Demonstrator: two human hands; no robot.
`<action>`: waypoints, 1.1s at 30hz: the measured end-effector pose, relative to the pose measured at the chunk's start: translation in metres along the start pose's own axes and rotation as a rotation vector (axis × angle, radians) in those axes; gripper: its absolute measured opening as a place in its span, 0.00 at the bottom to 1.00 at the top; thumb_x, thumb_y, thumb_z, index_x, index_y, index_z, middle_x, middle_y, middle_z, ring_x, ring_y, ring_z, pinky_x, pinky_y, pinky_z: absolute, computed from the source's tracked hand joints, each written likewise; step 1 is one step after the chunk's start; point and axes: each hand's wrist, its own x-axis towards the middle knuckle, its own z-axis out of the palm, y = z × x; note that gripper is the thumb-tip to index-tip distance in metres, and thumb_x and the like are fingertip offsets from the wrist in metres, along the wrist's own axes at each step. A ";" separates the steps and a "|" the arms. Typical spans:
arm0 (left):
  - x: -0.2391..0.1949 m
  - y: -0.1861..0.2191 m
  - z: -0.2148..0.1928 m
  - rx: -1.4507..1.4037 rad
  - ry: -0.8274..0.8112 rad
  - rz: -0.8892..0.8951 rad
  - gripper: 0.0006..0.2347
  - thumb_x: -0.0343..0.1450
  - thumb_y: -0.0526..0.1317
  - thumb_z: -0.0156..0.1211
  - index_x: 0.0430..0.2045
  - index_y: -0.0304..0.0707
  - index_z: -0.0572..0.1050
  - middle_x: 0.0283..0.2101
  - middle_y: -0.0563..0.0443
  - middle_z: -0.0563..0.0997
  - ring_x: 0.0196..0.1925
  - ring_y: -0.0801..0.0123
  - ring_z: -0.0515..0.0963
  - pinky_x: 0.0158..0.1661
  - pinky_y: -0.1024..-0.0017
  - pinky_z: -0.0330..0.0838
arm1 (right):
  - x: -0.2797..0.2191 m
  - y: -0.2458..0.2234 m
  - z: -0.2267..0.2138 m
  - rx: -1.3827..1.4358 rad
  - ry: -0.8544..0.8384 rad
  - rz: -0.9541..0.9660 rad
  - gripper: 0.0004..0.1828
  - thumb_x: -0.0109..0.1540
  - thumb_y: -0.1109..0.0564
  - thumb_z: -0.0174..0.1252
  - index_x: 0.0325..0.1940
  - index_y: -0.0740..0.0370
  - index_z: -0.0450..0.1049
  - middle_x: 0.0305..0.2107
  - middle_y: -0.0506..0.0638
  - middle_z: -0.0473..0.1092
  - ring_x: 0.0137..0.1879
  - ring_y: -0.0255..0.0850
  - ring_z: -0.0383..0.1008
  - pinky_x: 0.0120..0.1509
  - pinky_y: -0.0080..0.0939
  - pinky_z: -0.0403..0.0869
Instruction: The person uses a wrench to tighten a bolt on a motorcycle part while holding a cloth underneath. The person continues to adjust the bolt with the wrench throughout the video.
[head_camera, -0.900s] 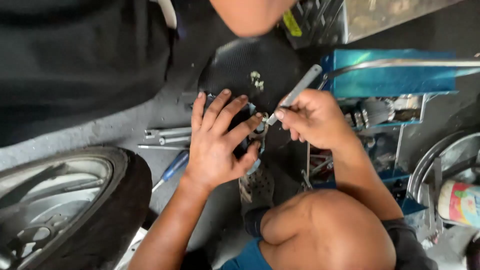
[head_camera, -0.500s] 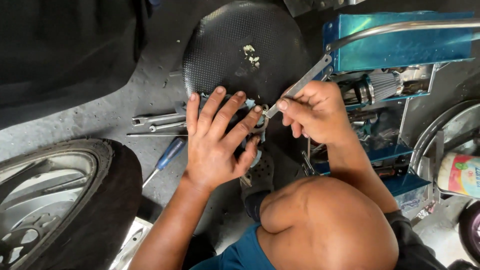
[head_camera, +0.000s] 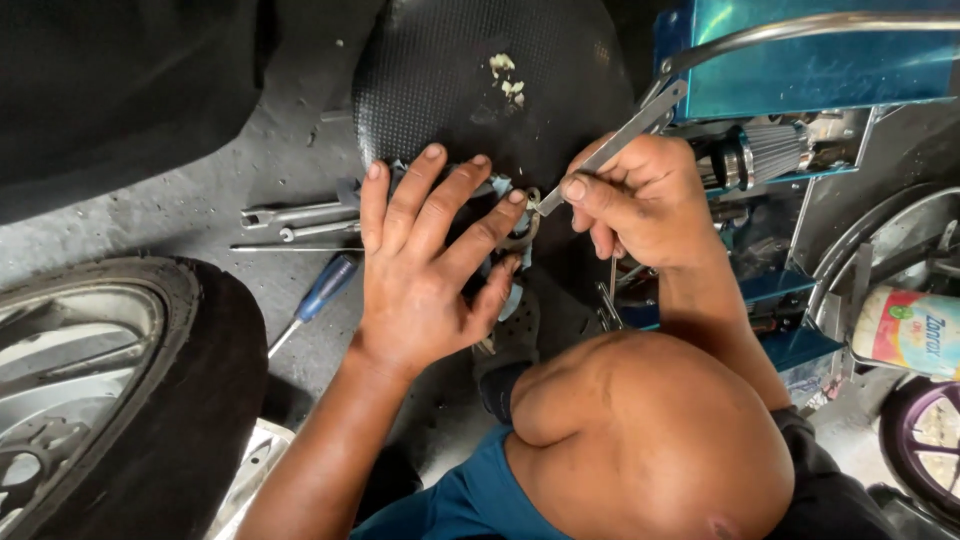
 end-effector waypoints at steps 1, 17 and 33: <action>-0.001 0.001 0.000 -0.004 -0.004 -0.005 0.18 0.82 0.50 0.53 0.62 0.47 0.84 0.68 0.41 0.78 0.77 0.43 0.68 0.76 0.39 0.45 | 0.000 0.000 0.000 0.001 -0.001 0.007 0.07 0.74 0.62 0.60 0.45 0.71 0.75 0.23 0.57 0.75 0.16 0.36 0.71 0.16 0.29 0.65; 0.001 0.007 -0.005 0.013 -0.027 -0.044 0.17 0.83 0.50 0.54 0.61 0.48 0.85 0.69 0.43 0.78 0.78 0.44 0.68 0.76 0.39 0.45 | 0.017 -0.021 -0.011 -0.172 -0.181 0.082 0.05 0.72 0.64 0.63 0.42 0.68 0.78 0.18 0.53 0.73 0.14 0.35 0.69 0.17 0.30 0.66; 0.008 0.017 0.006 0.112 0.099 -0.082 0.17 0.77 0.54 0.66 0.55 0.47 0.83 0.60 0.50 0.79 0.71 0.49 0.73 0.72 0.41 0.53 | 0.013 -0.023 -0.009 -0.058 -0.026 0.271 0.06 0.73 0.61 0.63 0.42 0.65 0.78 0.19 0.52 0.75 0.16 0.36 0.73 0.13 0.32 0.64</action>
